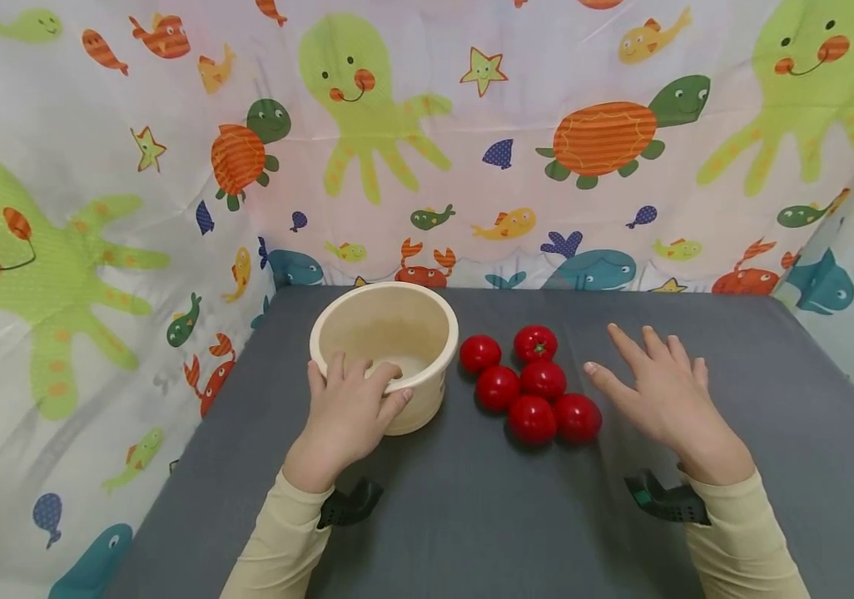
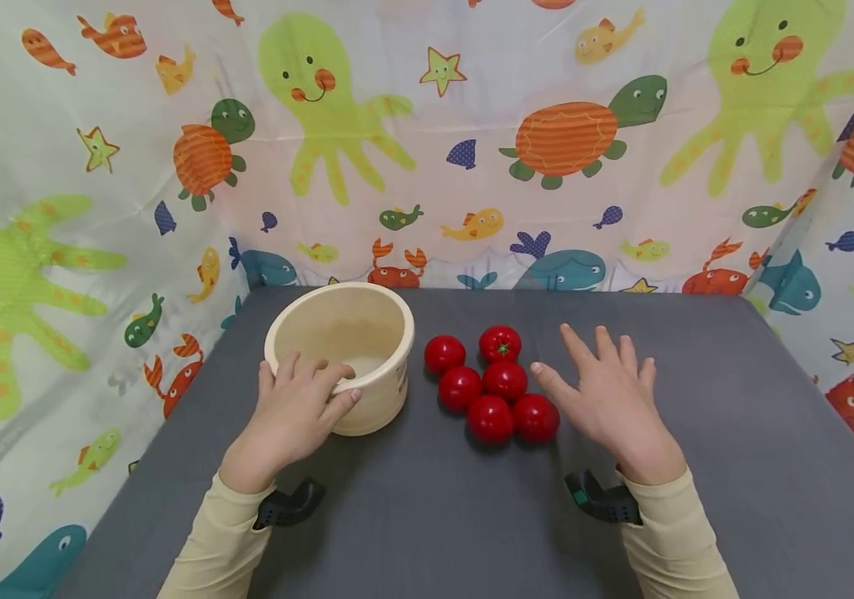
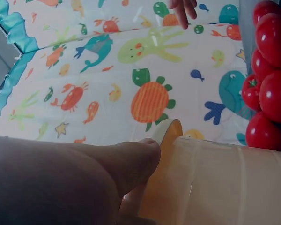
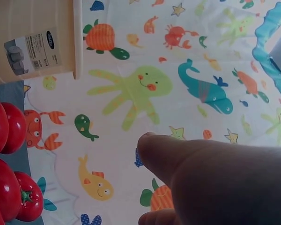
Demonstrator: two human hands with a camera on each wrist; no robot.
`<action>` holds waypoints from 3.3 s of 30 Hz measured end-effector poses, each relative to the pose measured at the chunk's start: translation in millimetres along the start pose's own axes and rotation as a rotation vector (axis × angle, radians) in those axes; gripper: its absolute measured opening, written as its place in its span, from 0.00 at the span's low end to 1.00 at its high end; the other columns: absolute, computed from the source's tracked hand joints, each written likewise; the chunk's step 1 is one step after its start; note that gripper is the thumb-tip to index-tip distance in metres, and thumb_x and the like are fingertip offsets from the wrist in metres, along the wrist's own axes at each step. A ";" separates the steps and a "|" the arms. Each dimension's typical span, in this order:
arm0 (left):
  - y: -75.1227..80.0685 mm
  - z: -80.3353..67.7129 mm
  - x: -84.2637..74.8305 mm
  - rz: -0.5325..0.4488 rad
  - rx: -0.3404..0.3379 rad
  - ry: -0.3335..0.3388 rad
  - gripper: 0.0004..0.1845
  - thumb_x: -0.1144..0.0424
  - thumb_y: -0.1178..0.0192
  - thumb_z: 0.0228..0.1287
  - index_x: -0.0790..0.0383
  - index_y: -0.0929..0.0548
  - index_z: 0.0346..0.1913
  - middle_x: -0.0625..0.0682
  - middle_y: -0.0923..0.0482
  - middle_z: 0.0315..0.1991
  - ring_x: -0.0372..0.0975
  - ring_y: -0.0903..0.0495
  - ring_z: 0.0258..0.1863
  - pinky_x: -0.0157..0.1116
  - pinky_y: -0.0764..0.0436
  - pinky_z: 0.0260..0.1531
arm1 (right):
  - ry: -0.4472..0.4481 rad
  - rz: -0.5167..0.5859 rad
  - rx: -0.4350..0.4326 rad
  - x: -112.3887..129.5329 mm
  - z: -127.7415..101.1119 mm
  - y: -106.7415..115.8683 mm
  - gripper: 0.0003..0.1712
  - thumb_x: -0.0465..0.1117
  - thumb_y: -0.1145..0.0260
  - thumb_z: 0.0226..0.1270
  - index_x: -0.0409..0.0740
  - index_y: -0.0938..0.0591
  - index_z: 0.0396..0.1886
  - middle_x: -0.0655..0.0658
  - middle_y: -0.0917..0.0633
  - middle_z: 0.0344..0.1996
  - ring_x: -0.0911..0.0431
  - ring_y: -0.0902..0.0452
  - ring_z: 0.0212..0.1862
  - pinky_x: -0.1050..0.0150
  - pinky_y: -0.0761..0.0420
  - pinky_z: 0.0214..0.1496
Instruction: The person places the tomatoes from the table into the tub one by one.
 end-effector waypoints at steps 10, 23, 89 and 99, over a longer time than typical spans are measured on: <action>2.4 1.8 2.2 0.029 0.019 0.004 0.14 0.45 0.44 0.74 0.51 0.19 0.39 0.56 0.23 0.37 0.61 0.31 0.60 0.74 0.60 0.69 | 0.021 0.047 0.011 1.4 10.9 -1.9 0.48 0.66 0.48 0.75 0.42 0.46 0.82 0.19 0.47 0.76 0.18 0.54 0.73 0.16 0.53 0.66; 1.3 2.9 -0.2 0.012 0.031 -0.003 0.15 0.45 0.44 0.75 0.51 0.20 0.36 0.55 0.24 0.34 0.61 0.31 0.58 0.73 0.60 0.69 | -0.008 0.268 0.115 -20.0 31.0 -27.9 0.44 0.64 0.55 0.80 0.40 0.46 0.81 0.24 0.39 0.76 0.26 0.40 0.73 0.26 0.31 0.65; 2.5 1.7 -1.2 0.027 0.036 -0.016 0.16 0.44 0.45 0.75 0.51 0.21 0.35 0.53 0.25 0.31 0.60 0.30 0.57 0.74 0.58 0.68 | 0.001 0.487 0.307 -38.7 41.0 -63.8 0.29 0.44 0.30 0.67 0.35 0.25 0.64 0.27 0.22 0.58 0.40 0.22 0.53 0.55 0.11 0.38; 3.9 2.2 -1.2 0.034 0.028 -0.019 0.16 0.44 0.46 0.75 0.52 0.20 0.37 0.54 0.23 0.32 0.61 0.29 0.56 0.75 0.57 0.68 | 0.011 0.482 0.257 -38.7 41.2 -52.9 0.32 0.45 0.30 0.67 0.34 0.26 0.66 0.27 0.22 0.59 0.38 0.23 0.55 0.56 0.11 0.38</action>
Point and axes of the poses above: each hand's wrist, its own z-axis towards the middle knuckle, its own y-axis out of the back of the hand, x = y × z, the point moved 3 cm from there along z, towards the middle knuckle
